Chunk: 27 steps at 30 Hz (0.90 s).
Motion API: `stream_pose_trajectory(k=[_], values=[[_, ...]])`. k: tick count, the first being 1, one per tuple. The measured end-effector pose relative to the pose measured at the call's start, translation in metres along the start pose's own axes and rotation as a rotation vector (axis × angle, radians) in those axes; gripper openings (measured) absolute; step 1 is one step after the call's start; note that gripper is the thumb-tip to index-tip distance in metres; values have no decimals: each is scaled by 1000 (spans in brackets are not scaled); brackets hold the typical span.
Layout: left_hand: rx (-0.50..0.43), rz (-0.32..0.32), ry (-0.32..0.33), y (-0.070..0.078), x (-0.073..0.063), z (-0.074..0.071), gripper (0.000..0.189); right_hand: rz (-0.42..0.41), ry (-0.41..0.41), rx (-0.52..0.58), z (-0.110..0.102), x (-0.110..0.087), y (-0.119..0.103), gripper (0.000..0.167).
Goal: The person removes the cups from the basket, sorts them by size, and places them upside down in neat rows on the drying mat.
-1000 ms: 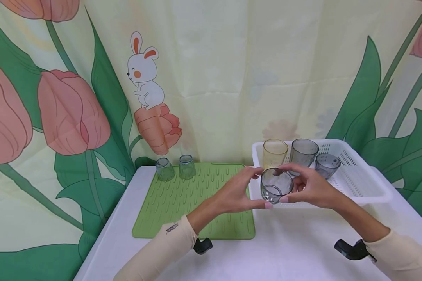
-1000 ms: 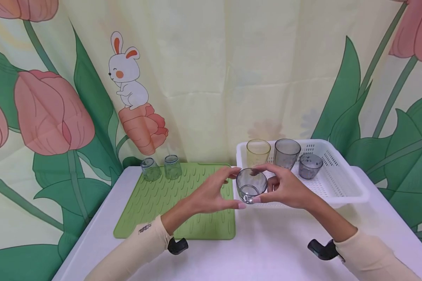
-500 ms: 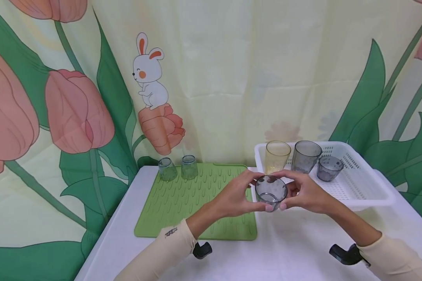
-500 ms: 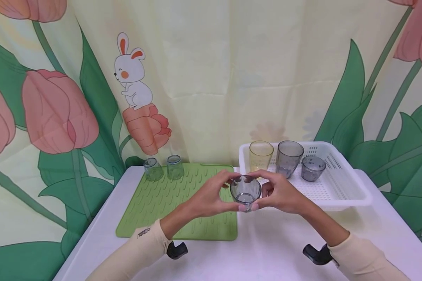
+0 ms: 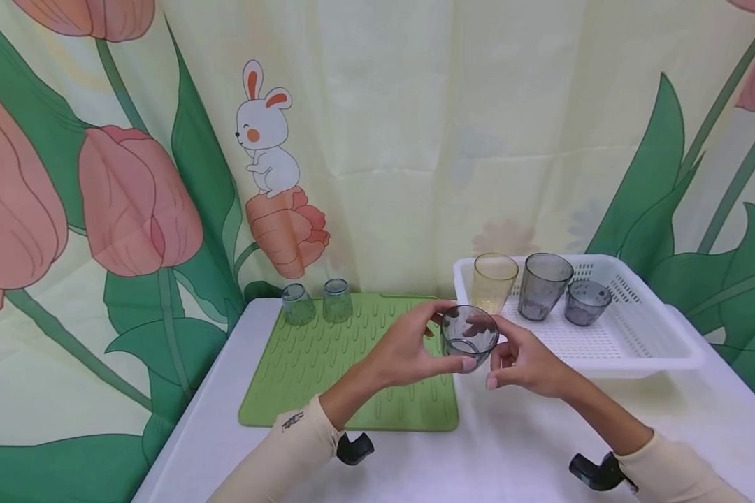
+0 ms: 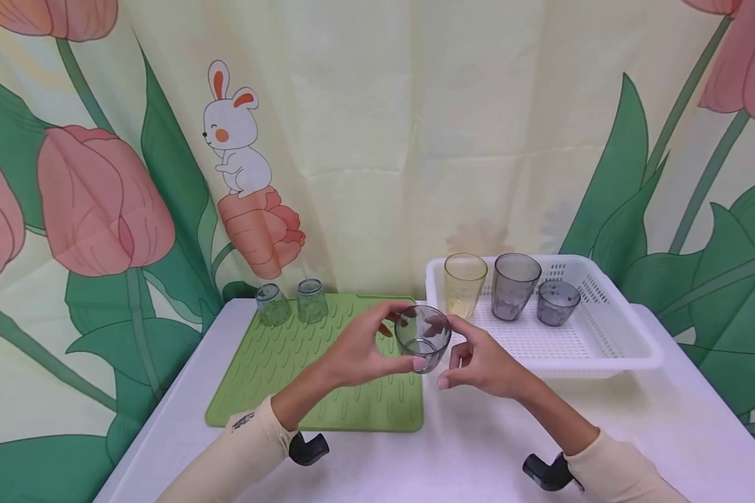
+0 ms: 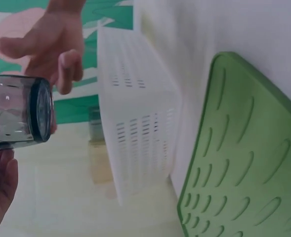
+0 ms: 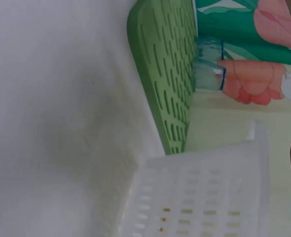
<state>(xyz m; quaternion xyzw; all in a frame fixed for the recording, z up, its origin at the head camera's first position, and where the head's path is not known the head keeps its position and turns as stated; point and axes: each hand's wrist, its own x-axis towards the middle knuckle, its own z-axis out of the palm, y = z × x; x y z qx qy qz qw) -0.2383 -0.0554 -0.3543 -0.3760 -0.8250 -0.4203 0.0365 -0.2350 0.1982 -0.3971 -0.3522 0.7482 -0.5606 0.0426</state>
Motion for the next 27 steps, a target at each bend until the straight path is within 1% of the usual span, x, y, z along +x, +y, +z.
stream_pose_trajectory(k=[3,5,12,15,20,27], values=[[-5,12,15,3,0,-4,73,10,-16,38,11,3,5,80],[-4,24,22,4,0,-6,73,17,-14,35,17,6,7,77],[-14,22,52,4,-3,-7,72,46,33,14,31,12,12,61],[-36,17,52,4,-5,-8,75,45,41,29,32,12,12,57],[-71,-2,43,0,-9,-11,82,86,70,63,29,8,10,55],[-83,-37,24,-8,-16,-13,87,124,92,66,24,2,12,55]])
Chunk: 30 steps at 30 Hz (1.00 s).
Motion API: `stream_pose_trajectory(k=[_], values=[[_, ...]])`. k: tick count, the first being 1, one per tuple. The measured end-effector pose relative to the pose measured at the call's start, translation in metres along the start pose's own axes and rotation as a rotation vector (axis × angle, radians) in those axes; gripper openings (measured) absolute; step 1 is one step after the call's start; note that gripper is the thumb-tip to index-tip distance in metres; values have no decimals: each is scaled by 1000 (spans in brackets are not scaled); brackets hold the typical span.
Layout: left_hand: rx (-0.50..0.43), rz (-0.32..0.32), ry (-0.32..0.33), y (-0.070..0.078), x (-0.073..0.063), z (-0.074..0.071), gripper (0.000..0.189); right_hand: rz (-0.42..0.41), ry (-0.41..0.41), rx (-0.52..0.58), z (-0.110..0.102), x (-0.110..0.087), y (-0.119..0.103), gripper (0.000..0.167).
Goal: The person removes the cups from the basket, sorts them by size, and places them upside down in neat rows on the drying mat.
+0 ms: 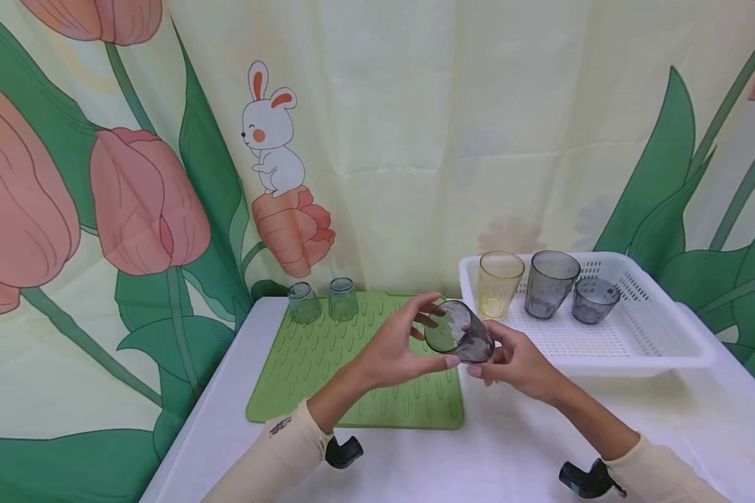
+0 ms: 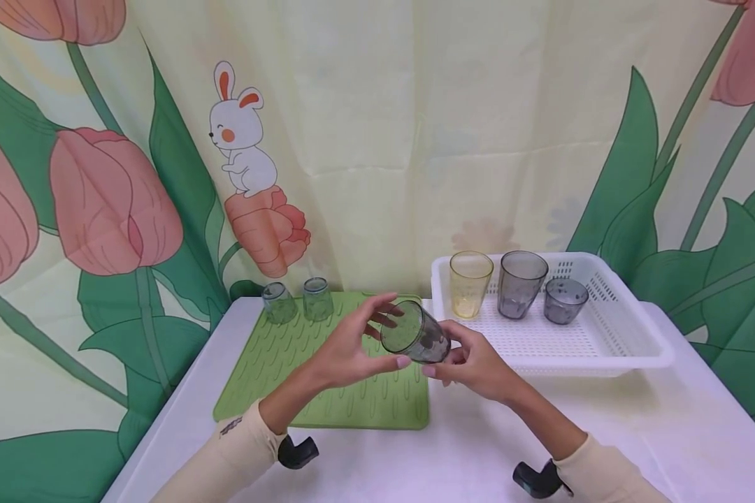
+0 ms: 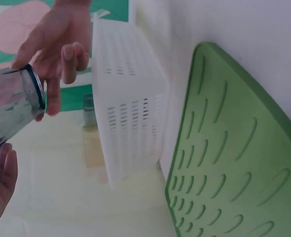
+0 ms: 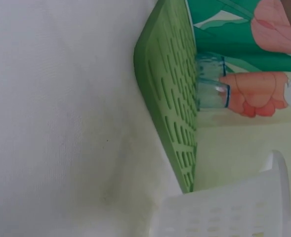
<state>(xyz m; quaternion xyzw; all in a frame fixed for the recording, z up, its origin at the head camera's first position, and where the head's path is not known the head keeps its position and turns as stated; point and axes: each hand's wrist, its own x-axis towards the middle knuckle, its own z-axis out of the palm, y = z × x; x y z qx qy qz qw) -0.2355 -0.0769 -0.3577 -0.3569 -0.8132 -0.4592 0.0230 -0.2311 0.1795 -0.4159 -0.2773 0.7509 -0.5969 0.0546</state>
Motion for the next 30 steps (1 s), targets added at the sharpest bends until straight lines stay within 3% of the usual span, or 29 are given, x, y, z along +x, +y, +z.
stream_pose_trajectory(k=[7,30], values=[[3,-41,-32,-8,-7,1,85,11,4,16,-3,-3,-2,59],[18,-152,-94,-37,-34,3,79,-20,-24,52,0,5,-4,52]])
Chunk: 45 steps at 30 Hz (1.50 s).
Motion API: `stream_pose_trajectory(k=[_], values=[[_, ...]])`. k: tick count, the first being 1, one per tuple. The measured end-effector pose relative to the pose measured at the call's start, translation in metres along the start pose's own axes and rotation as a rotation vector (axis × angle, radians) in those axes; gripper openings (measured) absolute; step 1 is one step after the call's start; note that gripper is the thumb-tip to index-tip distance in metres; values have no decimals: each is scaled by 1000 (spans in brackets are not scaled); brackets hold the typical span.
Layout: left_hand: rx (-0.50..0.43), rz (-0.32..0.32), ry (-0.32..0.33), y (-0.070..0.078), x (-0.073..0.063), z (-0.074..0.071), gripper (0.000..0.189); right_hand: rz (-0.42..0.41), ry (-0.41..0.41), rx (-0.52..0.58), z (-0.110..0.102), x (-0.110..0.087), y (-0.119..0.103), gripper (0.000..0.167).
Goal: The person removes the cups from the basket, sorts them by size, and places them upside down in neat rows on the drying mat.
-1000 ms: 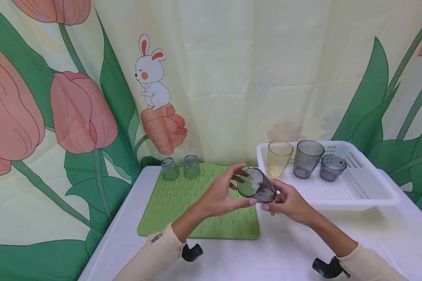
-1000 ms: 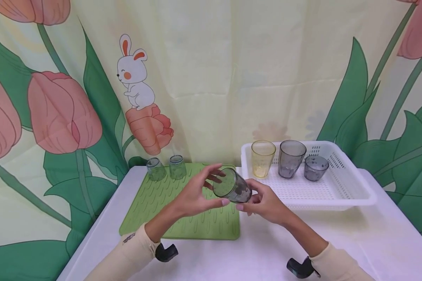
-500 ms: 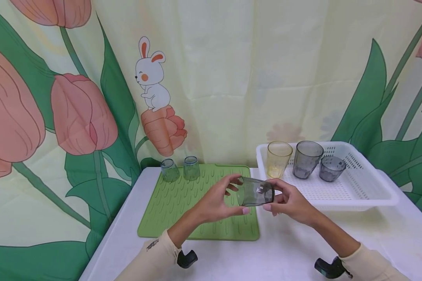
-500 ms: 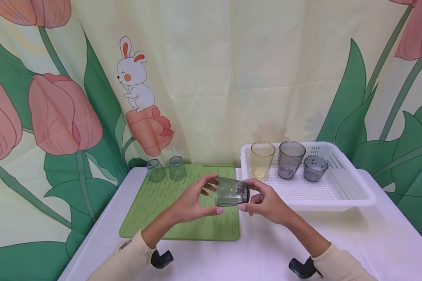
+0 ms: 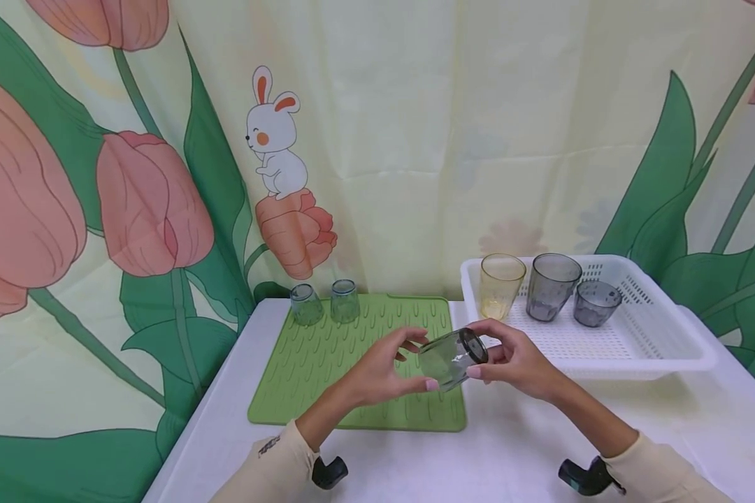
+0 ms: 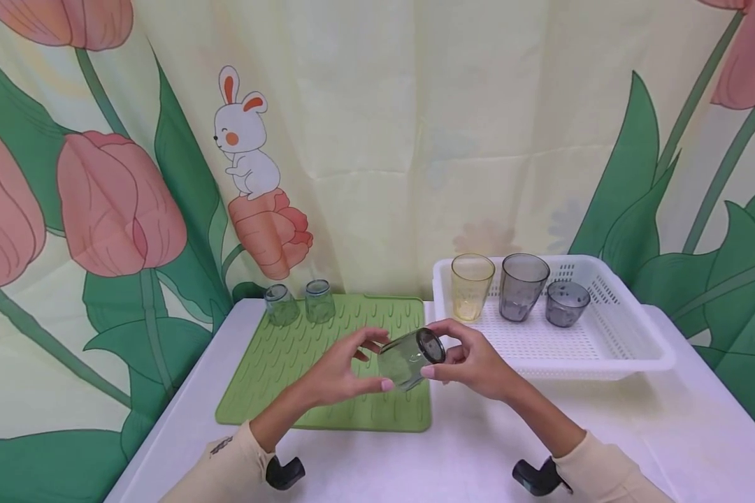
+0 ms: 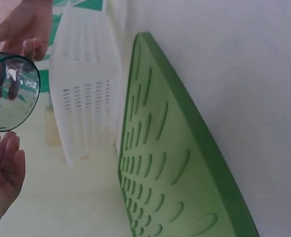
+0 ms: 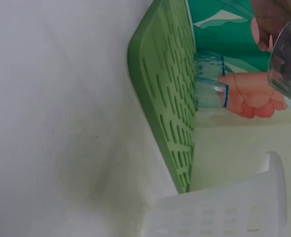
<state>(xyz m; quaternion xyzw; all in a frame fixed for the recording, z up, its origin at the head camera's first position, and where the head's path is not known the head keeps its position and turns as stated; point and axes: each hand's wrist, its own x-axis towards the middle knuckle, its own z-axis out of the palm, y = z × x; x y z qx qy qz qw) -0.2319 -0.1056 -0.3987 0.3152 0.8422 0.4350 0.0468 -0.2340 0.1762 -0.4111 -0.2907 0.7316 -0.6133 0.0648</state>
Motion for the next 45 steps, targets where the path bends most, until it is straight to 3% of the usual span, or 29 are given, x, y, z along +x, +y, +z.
stream_pose_trajectory(k=[17,26,35,45], values=[[38,-41,-25,-13,-13,1,72,-52,-59,-8,16,17,-6,49],[63,-62,-15,-23,-24,0,70,-9,-78,-41,34,31,-7,49],[42,-130,20,-35,-46,-6,76,41,-93,-81,46,48,-10,51],[52,-246,82,-69,-81,-22,75,123,-8,-194,56,87,-18,62]])
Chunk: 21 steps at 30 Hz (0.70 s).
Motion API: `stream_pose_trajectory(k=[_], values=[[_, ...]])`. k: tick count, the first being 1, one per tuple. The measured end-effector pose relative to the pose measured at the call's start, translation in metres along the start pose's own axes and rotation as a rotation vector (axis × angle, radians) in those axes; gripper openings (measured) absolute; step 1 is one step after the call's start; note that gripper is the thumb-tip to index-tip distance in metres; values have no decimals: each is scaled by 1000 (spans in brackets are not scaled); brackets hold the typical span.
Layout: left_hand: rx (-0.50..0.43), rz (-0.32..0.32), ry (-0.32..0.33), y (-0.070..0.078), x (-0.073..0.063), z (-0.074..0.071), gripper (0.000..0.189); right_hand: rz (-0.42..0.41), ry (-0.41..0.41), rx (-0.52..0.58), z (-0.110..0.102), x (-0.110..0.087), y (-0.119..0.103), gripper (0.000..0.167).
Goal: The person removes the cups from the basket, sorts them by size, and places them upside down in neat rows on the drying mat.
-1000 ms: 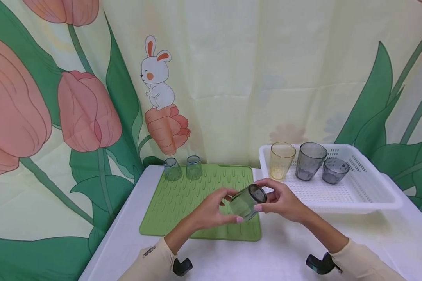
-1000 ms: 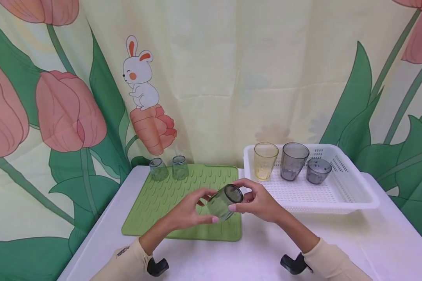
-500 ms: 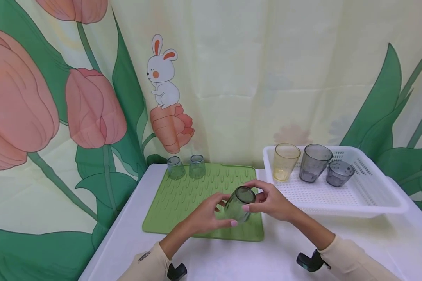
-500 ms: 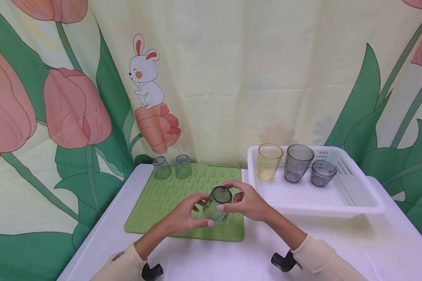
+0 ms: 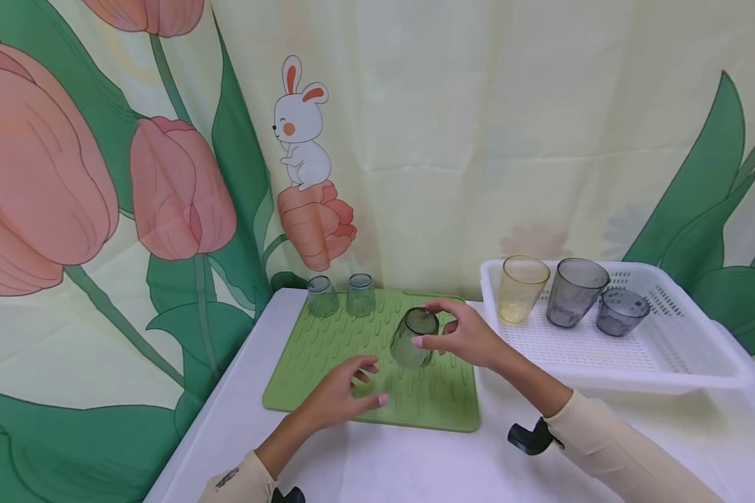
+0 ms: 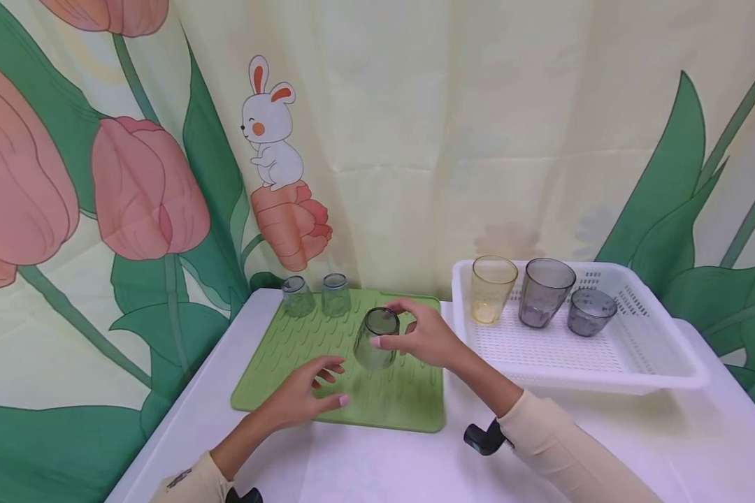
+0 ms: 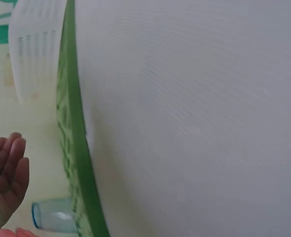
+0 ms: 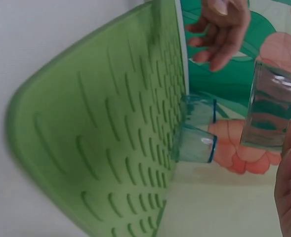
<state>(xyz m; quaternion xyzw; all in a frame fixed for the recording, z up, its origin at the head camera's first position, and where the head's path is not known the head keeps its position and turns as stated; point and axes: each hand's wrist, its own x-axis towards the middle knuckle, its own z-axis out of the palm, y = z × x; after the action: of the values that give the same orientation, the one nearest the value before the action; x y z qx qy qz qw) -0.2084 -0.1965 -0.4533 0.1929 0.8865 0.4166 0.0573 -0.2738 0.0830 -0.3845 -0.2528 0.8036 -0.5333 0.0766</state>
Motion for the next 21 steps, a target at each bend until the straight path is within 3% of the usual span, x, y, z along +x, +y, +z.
stream_pose_trajectory(k=[4,15,21], values=[[40,-68,43,-16,-11,-8,74,33,31,-60,2,19,-4,69],[102,-271,263,-53,-43,-36,61,155,73,-149,1,73,-15,67],[147,-351,269,-68,-57,-51,59,203,88,-153,6,94,-15,65]])
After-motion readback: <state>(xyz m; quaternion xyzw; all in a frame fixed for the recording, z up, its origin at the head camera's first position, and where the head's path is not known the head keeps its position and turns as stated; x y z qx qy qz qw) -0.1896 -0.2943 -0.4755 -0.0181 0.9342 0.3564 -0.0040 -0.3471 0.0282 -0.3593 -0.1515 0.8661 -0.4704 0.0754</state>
